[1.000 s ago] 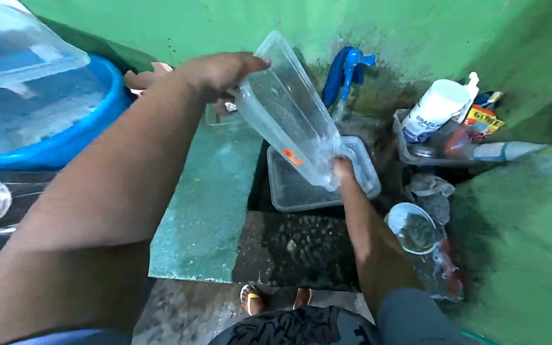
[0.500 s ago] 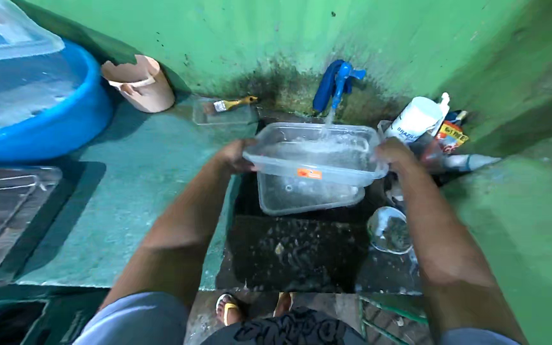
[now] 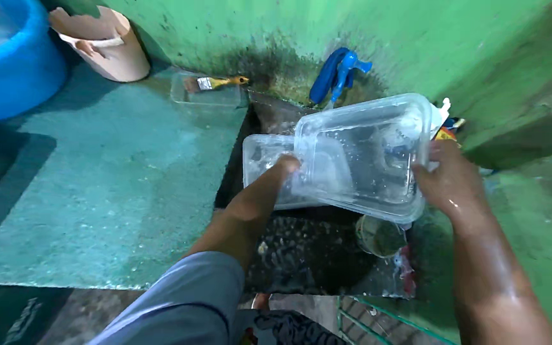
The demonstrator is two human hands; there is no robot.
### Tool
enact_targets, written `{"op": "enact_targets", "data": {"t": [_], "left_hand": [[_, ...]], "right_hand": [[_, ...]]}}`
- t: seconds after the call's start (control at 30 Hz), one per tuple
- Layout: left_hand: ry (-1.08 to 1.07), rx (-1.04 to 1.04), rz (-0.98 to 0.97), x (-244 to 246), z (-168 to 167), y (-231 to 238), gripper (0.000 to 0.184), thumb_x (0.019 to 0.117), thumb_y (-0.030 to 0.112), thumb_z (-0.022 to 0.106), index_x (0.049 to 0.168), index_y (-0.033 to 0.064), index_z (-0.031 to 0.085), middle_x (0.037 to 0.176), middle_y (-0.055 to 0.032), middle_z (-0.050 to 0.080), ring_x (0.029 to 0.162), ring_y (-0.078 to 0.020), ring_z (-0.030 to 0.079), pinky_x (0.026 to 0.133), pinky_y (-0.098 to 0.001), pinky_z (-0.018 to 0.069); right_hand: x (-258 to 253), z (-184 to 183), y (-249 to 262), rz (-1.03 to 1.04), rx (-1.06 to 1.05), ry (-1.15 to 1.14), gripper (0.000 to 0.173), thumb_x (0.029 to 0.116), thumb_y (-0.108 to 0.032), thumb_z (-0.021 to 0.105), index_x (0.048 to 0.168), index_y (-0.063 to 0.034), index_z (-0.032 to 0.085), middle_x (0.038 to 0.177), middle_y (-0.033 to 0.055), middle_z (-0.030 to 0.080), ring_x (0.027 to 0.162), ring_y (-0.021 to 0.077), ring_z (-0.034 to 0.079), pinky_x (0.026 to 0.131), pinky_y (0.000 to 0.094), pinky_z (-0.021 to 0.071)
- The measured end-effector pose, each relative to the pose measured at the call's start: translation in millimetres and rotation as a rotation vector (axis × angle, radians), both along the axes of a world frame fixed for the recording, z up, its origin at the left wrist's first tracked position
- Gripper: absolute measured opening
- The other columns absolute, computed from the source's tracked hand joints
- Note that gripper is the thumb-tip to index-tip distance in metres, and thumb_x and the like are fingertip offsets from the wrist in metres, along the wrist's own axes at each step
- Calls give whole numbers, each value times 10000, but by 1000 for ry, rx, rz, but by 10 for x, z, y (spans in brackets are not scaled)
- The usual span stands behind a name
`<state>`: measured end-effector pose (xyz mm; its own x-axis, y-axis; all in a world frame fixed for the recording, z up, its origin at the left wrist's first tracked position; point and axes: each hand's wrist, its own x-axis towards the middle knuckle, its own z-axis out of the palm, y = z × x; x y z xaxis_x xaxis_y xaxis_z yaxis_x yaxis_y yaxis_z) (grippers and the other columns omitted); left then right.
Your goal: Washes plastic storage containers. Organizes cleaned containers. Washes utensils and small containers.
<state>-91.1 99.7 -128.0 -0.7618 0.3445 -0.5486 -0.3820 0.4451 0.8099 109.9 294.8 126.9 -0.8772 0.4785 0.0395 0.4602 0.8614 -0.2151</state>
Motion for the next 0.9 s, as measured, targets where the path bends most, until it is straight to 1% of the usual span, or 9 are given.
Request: {"op": "enact_targets", "data": {"t": [0.17,0.3,0.37,0.43,0.5,0.57,0.67,0.77,0.9], "left_hand": [[-195,414,98,-221,196,-166,415,1119,316,370,1421,70,515,1193,-105,668,966,-181,654,858,-362,538],[-300,762,172,-260,381,-680,529,1099,327,145,1226,39,571,1077,-128,723,991,-271,721,915,-453,584],[-262,755,165,-227,483,-832,566,1080,448,139,1076,139,614,907,-34,714,821,-168,703,735,-371,597],[-277,680,35,-230,574,-924,683,1073,609,178,1167,116,641,919,-63,723,801,-176,714,697,-370,614],[-221,614,-58,-240,630,-977,568,1096,538,228,1133,146,637,871,-22,720,742,-125,706,652,-301,608],[-166,580,0,-270,622,-1004,427,1098,433,323,1116,149,641,853,-14,715,724,-114,697,636,-290,600],[17,566,95,-337,586,-1068,318,1088,347,392,1234,153,597,943,-14,712,796,-110,694,695,-300,597],[176,518,153,-399,634,-1168,410,1069,277,480,1445,116,493,1125,-84,690,946,-153,687,827,-364,594],[238,402,177,-428,791,-1253,524,1045,314,568,1516,135,427,1256,-144,654,1064,-225,675,901,-423,579]], "right_hand": [[364,-269,192,97,63,173,468,970,-121,690,1370,13,487,1172,298,629,868,463,681,762,678,536],[500,-611,341,277,228,511,244,931,-25,665,1132,101,610,1301,315,598,1121,459,649,897,589,555],[432,-857,397,398,299,710,135,868,56,633,998,85,606,1226,297,635,1157,433,641,947,518,556],[318,-1035,412,422,259,787,85,875,57,616,957,73,608,1225,305,634,1188,436,627,986,510,543],[195,-1173,364,263,-105,757,197,900,28,632,1083,100,634,1313,260,589,1262,336,581,1042,443,513],[25,-1290,301,-13,-849,741,374,968,62,563,1340,20,555,1223,87,645,1048,123,649,876,312,571],[-223,-1431,265,-245,-1628,712,387,1097,-152,303,1454,-163,452,1057,94,681,858,199,703,778,391,608],[-446,-1550,144,-315,-1560,558,477,1099,-462,358,1425,-136,479,1107,133,672,875,241,691,768,427,597],[-665,-1773,97,-256,-1257,311,637,1037,-522,533,1562,-196,379,1436,162,549,1178,323,607,926,499,538]]}}
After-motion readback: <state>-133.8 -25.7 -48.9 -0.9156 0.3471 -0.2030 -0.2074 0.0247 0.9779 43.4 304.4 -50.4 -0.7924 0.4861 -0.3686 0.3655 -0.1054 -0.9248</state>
